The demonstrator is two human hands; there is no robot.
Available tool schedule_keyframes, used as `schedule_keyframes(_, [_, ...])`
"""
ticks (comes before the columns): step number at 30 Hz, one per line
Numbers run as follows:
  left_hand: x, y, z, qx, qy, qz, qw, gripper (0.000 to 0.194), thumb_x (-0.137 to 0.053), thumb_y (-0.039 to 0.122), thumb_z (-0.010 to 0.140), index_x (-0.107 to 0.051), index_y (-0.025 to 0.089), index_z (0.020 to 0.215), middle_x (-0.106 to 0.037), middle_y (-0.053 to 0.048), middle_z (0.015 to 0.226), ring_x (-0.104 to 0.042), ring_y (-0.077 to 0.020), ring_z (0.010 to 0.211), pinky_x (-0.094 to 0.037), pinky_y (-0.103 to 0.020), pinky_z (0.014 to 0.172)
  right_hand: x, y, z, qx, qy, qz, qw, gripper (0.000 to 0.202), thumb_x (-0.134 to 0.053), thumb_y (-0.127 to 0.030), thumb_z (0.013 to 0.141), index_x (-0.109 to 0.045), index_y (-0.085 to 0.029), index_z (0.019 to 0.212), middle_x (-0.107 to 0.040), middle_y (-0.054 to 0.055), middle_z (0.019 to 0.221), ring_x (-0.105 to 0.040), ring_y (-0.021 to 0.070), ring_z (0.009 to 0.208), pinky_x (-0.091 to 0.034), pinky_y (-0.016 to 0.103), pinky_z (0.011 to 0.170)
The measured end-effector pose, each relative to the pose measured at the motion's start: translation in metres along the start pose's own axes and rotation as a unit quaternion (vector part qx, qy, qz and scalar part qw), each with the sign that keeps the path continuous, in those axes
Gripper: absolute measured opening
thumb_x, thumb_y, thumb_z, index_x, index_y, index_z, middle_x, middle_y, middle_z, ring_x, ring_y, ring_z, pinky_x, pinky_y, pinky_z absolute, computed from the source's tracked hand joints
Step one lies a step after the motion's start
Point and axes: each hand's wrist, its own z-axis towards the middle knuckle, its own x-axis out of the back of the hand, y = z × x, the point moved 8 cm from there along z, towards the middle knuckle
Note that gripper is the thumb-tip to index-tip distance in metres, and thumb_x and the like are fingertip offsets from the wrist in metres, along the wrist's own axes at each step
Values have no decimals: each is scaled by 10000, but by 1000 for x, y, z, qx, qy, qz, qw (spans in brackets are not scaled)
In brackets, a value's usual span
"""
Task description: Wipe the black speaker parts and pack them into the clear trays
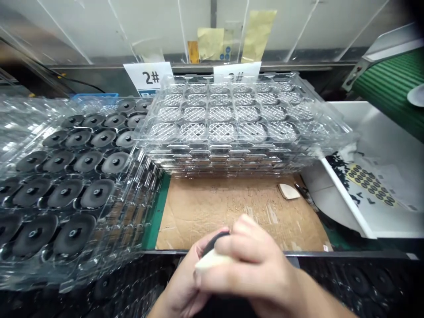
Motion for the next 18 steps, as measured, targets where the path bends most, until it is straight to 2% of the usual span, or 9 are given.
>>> schedule_keyframes(2, [1,4,-3,-18,-12,14,1000,445,-808,396,481,-708,162,846,-647,-10,705,-593,-160,794,-460,-225,760,-6,12,3,-61,-40,21,997,225,-424,-177,907,-641,-229,937,-604,4,778,-488,125,695,-322,279,659])
schedule_keyframes(4, [9,1,-3,-27,-17,17,999,540,-836,384,402,-704,174,882,-658,-12,794,-582,-177,866,-439,-233,809,-4,19,1,-108,-13,-12,994,217,-444,-152,888,-641,-218,952,-613,15,790,-477,130,682,-314,283,635])
schedule_keyframes(6, [20,-8,-1,-19,-22,7,1000,474,-805,355,518,-688,182,944,-669,-31,853,-589,-183,882,-431,-261,824,-3,11,-1,-62,28,-26,997,222,-438,-201,905,-651,-231,961,-622,20,776,-454,130,639,-309,286,607])
schedule_keyframes(8, [29,-14,2,-21,-29,-10,999,440,-785,313,573,-675,180,978,-675,-36,875,-600,-175,882,-426,-258,832,-6,8,-3,-18,27,-5,999,225,-444,-224,910,-652,-254,989,-637,15,819,-465,126,649,-336,282,615])
schedule_keyframes(9, [31,-14,2,-28,-34,-18,999,460,-790,326,560,-673,178,980,-677,-36,891,-605,-173,885,-428,-249,828,-8,15,-3,-29,20,12,999,238,-439,-204,910,-647,-263,1007,-640,12,862,-492,128,692,-363,277,644])
schedule_keyframes(11, [33,-12,2,-47,-53,-45,996,516,-798,373,518,-670,192,983,-673,-36,962,-616,-186,899,-442,-247,814,-8,44,-6,-113,25,54,992,258,-435,-161,900,-641,-263,1019,-635,17,926,-542,139,810,-413,272,719])
schedule_keyframes(14, [35,-5,-3,-69,-93,-109,987,562,-760,415,557,-626,248,1077,-652,-48,1086,-617,-246,972,-455,-297,832,-16,98,-18,-262,59,117,956,214,-461,-229,892,-648,-243,995,-633,38,940,-578,166,882,-467,270,740])
schedule_keyframes(16, [40,-3,-7,-78,-112,-141,981,579,-746,418,576,-607,244,1110,-639,-59,1127,-588,-282,1038,-449,-332,869,-43,122,-27,-306,31,139,941,198,-493,-273,872,-664,-237,965,-637,42,916,-597,172,862,-490,271,732])
schedule_keyframes(18, [44,-2,-9,-77,-123,-161,976,579,-736,430,584,-608,221,1108,-640,-61,1127,-580,-291,1053,-455,-345,878,-76,136,-37,-315,-4,135,940,184,-522,-269,841,-688,-233,910,-629,53,915,-604,186,875,-498,300,764])
